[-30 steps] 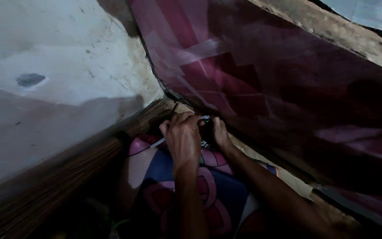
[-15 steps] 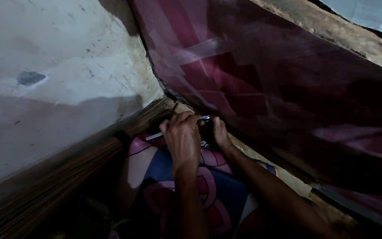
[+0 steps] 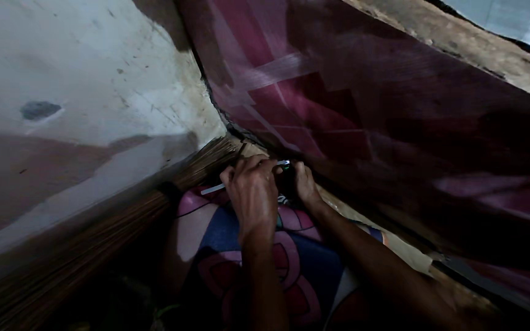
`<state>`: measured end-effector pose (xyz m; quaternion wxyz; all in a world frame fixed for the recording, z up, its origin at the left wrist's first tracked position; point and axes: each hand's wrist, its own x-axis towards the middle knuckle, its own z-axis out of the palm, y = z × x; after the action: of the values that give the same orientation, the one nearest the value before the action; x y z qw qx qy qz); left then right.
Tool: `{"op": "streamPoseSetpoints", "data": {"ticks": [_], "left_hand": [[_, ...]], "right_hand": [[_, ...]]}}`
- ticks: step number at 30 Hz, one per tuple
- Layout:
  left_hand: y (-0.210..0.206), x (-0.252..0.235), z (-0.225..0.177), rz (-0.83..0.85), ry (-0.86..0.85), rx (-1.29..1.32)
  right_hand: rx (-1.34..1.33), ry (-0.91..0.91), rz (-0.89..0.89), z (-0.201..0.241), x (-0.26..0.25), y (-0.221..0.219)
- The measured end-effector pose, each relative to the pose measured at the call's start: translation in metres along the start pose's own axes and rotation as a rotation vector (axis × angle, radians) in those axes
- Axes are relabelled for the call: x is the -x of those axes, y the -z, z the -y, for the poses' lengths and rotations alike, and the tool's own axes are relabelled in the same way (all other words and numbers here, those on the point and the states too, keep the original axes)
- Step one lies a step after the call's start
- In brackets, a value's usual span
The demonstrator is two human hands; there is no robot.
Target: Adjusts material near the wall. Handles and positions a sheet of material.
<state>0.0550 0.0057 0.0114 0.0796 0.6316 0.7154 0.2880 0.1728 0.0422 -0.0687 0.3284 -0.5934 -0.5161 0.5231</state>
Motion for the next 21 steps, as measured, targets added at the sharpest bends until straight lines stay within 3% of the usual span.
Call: {"op": "streamPoseSetpoints", "data": {"ticks": [21], "left_hand": [[-0.0005, 0.0008, -0.0003, -0.009, -0.015, -0.003]], "right_hand": [[-0.002, 0.005, -0.011, 0.0005, 0.0004, -0.0004]]}}
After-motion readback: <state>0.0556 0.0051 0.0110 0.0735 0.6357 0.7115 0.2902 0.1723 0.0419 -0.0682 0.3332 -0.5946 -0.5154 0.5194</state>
